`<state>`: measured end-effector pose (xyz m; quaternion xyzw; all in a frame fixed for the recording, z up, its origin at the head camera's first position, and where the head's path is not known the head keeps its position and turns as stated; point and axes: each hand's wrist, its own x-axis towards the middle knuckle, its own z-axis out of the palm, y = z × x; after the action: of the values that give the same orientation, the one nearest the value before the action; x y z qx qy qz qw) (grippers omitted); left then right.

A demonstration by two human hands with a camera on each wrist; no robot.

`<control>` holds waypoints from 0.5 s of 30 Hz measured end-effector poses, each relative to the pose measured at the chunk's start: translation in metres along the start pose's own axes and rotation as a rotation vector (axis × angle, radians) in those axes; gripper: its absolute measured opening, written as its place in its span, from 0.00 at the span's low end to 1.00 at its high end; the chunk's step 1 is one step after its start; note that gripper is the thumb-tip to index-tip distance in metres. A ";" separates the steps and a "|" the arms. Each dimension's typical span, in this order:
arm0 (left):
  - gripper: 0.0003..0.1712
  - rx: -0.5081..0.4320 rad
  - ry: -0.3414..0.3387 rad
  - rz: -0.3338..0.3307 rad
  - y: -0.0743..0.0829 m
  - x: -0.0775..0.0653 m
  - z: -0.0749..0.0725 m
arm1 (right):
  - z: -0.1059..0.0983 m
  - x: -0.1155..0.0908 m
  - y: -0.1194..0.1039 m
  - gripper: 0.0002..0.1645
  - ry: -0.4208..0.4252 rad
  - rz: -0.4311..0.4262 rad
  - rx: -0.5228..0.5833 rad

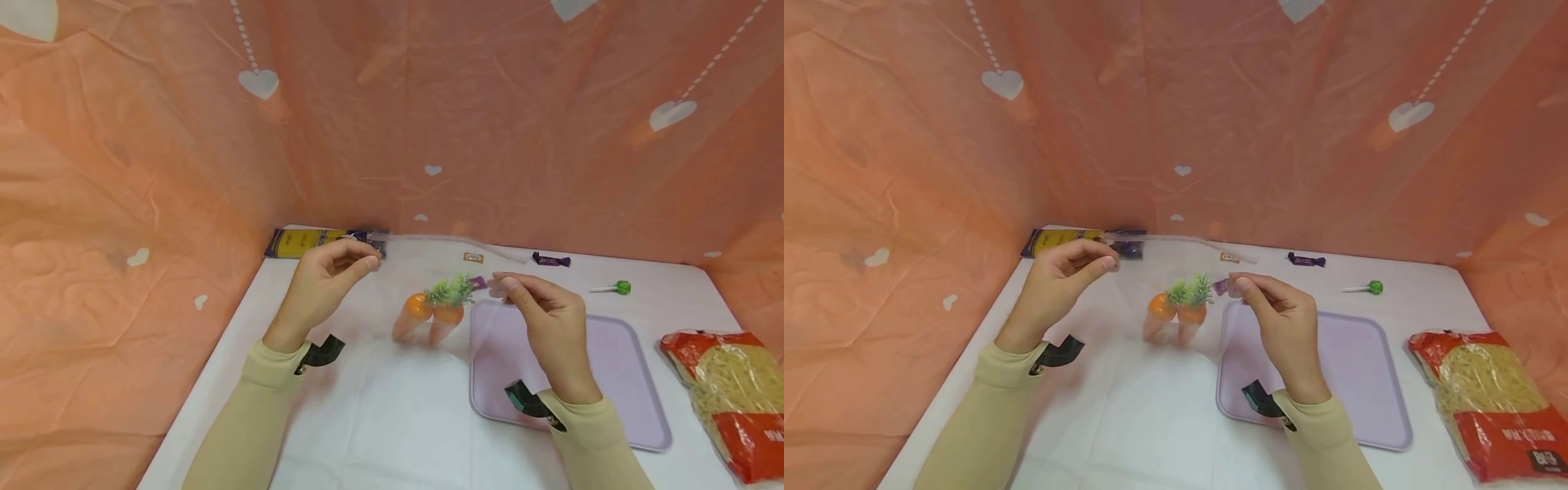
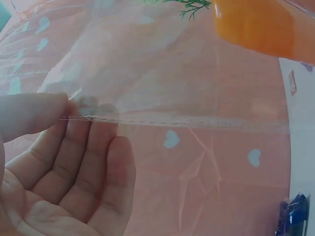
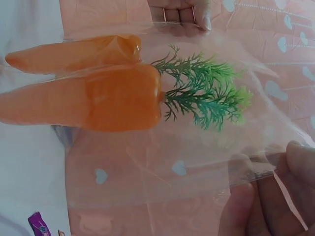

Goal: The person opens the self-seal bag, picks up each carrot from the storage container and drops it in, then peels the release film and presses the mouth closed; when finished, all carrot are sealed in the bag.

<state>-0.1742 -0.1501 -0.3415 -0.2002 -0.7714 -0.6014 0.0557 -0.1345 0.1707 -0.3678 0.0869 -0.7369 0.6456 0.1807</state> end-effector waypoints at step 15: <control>0.10 -0.139 0.045 0.135 0.005 0.003 0.013 | -0.001 0.002 0.007 0.14 -0.085 0.053 0.005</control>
<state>-0.1733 -0.1359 -0.3395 -0.2415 -0.7113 -0.6526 0.0992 -0.1385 0.1732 -0.3729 0.0950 -0.7444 0.6476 0.1319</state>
